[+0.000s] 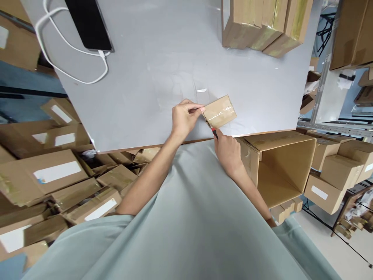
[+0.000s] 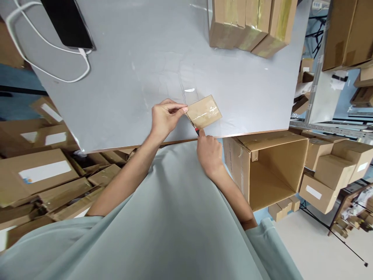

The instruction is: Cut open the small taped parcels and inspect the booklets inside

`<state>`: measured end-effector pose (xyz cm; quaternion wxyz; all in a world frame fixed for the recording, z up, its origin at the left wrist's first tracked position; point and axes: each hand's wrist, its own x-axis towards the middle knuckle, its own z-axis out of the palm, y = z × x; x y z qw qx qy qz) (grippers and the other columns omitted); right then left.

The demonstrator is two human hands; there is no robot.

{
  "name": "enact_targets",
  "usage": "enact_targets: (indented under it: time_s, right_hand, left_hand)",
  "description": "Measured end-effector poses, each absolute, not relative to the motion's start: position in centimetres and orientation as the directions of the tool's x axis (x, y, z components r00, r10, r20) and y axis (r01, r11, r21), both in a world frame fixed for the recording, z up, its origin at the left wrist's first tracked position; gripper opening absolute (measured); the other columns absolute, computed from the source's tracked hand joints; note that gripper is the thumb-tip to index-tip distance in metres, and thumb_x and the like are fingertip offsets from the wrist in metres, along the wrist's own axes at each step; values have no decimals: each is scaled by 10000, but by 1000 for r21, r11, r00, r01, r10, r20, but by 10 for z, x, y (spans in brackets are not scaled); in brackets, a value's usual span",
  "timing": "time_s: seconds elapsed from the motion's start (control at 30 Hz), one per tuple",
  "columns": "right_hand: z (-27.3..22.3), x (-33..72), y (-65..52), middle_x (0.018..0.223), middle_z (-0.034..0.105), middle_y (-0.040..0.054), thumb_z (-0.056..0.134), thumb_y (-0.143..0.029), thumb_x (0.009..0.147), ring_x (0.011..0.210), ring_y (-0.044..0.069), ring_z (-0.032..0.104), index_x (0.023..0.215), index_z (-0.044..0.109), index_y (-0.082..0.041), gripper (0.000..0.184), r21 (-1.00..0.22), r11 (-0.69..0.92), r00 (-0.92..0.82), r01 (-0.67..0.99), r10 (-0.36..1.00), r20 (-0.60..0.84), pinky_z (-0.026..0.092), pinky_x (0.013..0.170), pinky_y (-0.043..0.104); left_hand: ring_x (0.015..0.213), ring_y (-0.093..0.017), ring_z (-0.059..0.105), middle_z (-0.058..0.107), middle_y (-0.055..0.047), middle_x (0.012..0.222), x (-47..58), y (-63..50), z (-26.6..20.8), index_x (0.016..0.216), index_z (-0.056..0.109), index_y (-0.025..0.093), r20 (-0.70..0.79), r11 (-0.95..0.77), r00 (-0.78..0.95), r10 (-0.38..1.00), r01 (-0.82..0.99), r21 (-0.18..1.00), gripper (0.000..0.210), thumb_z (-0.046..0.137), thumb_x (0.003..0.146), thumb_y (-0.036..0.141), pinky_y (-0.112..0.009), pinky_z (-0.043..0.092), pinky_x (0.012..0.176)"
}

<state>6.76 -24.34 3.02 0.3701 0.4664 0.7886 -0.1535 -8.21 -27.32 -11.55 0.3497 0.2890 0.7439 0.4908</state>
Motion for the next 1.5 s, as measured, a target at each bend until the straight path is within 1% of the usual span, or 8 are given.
enact_targets:
  time_s: [0.2,0.4,0.57,0.7,0.97,1.17,1.37,1.5]
  right_hand:
    - [47,73,-242,1097,836,152,433,-253,1175,988,265,814,1466,648,-213,365,73,511,-298,856,605,-739,566,841,306]
    - [35,111,-205,1147,843,95,387,-408,1185,959,257,803,1498,646,-265,431,-200,212,-285,957,821,-495,553,830,307]
    - [-25,127,-173,814,752,24,551,-540,1082,672,184,749,1047,709,-189,387,-511,-175,-113,842,868,-484,534,635,241]
    - [-48,126,-179,656,640,-49,637,-518,1024,584,154,696,917,655,-211,326,-611,-270,-92,744,864,-495,526,604,219]
    - [-27,129,-197,990,830,50,422,-510,1155,818,193,793,1410,659,-200,466,-487,-113,-149,866,872,-467,592,804,273]
    - [-11,122,-209,1336,818,123,372,-388,1185,1110,255,812,1624,566,-239,503,-191,119,-202,974,838,-507,592,920,305]
    - [-9,110,-210,1366,795,157,330,-377,1202,1099,263,811,1701,478,-224,543,-14,183,-159,983,814,-558,591,904,303]
    - [6,95,-214,1284,808,171,369,-368,1200,1025,275,821,1729,418,-213,553,119,202,-89,972,787,-610,584,861,309]
  left_hand:
    - [824,-176,704,783,-37,936,-83,-275,-115,953,885,249,-254,362,-571,781,82,928,176,818,929,409,-311,601,804]
    - [906,-204,726,785,-41,989,-99,-275,-108,967,872,270,-238,349,-530,814,118,930,134,774,947,360,-348,616,853]
    - [1190,-292,710,797,-54,1197,-91,-258,-87,1106,840,293,-74,258,-442,894,372,892,185,695,990,289,-497,552,1116]
    - [1350,-349,641,759,-86,1353,-56,-243,-78,1222,804,297,12,153,-300,954,520,840,253,694,996,275,-584,459,1211]
    - [1308,-283,691,749,-60,1410,-38,-242,-101,1234,788,322,33,115,-256,966,540,834,238,604,1082,327,-587,365,1318]
    - [1329,-282,694,752,-47,1430,-39,-244,-107,1240,774,340,45,105,-270,962,516,850,239,589,1102,401,-588,373,1320]
    - [1366,-280,676,743,-15,1451,-41,-244,-108,1214,749,356,34,95,-258,966,469,878,238,601,1095,499,-588,317,1354]
    - [1452,-376,612,713,-35,1494,-44,-245,-107,1195,739,349,34,65,-207,978,451,890,477,814,885,704,-639,251,1359]
